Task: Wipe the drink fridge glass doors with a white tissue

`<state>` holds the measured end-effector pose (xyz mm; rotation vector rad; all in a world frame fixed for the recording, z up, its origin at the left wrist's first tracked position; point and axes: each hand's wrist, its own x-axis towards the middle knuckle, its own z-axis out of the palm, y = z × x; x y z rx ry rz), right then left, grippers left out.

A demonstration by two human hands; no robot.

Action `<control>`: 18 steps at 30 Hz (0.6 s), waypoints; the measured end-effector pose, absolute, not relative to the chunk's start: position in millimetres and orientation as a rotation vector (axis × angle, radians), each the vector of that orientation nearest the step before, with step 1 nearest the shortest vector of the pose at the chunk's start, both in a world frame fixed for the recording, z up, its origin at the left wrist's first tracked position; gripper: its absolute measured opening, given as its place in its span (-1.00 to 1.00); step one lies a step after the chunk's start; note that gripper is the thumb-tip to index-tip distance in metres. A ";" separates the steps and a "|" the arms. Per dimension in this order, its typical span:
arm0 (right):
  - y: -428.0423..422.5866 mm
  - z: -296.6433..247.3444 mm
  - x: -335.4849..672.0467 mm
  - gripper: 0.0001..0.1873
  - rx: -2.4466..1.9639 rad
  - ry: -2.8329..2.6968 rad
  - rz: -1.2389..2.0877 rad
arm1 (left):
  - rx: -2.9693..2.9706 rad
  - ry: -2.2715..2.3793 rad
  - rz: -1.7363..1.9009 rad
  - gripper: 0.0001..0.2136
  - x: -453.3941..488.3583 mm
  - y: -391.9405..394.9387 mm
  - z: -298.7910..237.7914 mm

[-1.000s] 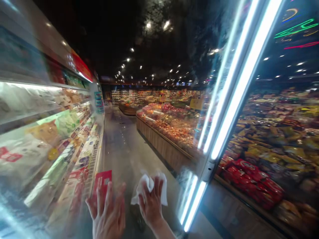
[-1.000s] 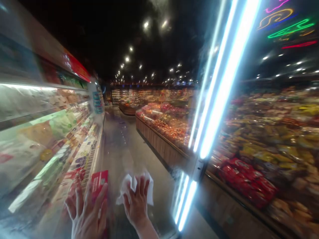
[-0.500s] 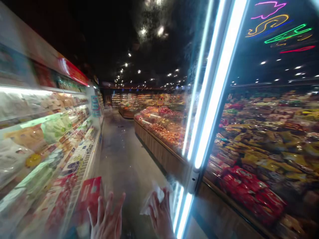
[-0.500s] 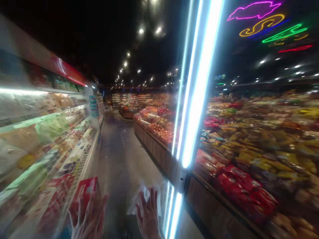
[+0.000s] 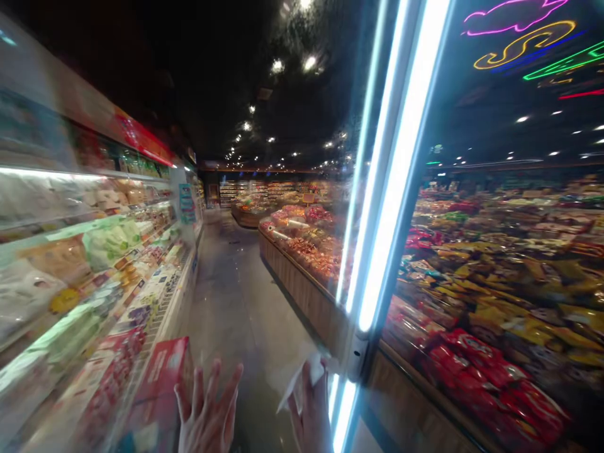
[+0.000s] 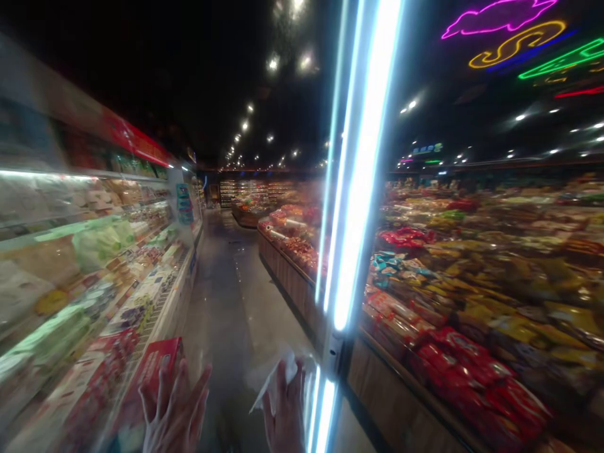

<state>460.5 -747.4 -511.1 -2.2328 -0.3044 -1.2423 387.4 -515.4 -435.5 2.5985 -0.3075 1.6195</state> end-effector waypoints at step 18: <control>-645.8 -299.2 435.5 -0.34 -1.989 -0.494 -1.434 | 2.555 0.156 1.747 -0.13 327.8 -409.1 -319.7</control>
